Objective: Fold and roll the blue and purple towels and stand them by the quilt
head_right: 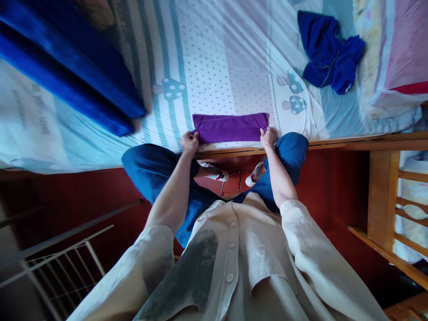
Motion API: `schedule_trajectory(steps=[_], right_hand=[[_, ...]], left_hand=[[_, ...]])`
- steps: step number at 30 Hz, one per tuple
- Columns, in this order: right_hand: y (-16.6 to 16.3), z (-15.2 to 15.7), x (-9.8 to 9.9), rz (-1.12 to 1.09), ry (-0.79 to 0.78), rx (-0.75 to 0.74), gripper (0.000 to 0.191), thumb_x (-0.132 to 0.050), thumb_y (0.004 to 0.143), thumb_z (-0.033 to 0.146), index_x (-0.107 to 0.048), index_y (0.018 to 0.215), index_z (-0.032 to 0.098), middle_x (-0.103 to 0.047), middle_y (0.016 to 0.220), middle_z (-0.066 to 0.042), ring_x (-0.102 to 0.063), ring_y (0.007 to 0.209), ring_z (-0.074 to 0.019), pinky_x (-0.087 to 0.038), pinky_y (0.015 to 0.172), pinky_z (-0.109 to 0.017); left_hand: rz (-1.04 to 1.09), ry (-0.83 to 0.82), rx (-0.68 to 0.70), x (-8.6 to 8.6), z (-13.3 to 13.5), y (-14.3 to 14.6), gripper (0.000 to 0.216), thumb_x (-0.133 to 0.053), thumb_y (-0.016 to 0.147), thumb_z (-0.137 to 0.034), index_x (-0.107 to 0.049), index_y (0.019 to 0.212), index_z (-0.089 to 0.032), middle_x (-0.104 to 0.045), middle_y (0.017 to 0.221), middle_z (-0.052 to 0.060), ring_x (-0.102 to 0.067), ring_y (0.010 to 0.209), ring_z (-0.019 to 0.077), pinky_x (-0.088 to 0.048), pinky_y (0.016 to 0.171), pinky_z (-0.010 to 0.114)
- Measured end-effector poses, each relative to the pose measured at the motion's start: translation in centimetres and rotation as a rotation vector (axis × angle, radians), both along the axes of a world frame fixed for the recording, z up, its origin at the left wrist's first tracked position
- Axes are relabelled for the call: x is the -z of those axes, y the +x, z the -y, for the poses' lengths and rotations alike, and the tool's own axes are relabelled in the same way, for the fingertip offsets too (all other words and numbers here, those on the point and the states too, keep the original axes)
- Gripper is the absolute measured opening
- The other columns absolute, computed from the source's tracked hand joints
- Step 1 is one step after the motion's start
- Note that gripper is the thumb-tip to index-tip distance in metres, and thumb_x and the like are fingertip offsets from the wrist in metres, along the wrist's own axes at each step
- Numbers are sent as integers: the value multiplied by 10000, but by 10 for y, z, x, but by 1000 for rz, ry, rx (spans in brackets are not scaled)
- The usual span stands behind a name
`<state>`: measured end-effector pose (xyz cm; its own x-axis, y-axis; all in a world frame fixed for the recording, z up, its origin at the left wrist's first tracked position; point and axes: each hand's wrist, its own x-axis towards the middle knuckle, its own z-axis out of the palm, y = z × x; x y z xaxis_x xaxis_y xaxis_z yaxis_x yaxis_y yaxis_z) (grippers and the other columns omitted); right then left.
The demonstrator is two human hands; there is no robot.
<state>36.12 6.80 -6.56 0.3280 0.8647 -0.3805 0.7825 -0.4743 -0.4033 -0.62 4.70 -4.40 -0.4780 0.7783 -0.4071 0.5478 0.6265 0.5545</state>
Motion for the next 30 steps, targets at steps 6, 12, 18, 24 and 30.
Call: schedule_trajectory(steps=[6,12,18,24,30], right_hand=[[8,-4,-21,-44,10,-69,397,-547,1001,451,-669,1188,124,-734,1134,-202,-670,1157,-329,-507,1045,-462],[4,24,-69,16,294,-175,359,-451,1027,317,-603,1305,148,-638,1336,-197,-558,1305,-315,-426,1142,-501],[-14,51,-96,18,335,-510,436,-466,1001,253,-599,1400,140,-576,1487,-172,-493,1410,-301,-347,1221,-501],[-26,50,-75,107,216,-608,614,-506,922,137,-466,1527,41,-467,1596,-193,-397,1516,-286,-284,1269,-507],[-38,29,-57,258,97,-623,596,-411,940,69,-458,1531,8,-447,1595,-220,-385,1527,-295,-241,1272,-530]], left_hand=[[90,-34,-76,-17,2,0,296,-678,868,-305,-657,1096,-118,-702,888,89,-689,897,233,-541,864,328],[-105,201,236,-47,21,13,387,-520,924,-189,-590,1299,-130,-645,1331,189,-590,1290,299,-432,1157,474],[-175,275,712,-51,38,37,646,-531,909,-249,-439,1526,-80,-426,1612,208,-301,1559,326,-259,1282,533],[-277,183,761,-30,37,37,678,-439,892,-120,-380,1554,14,-391,1616,259,-296,1563,328,-248,1288,532],[-341,153,752,-17,19,40,586,-307,961,-60,-438,1529,-2,-476,1554,271,-399,1516,304,-289,1271,526]])
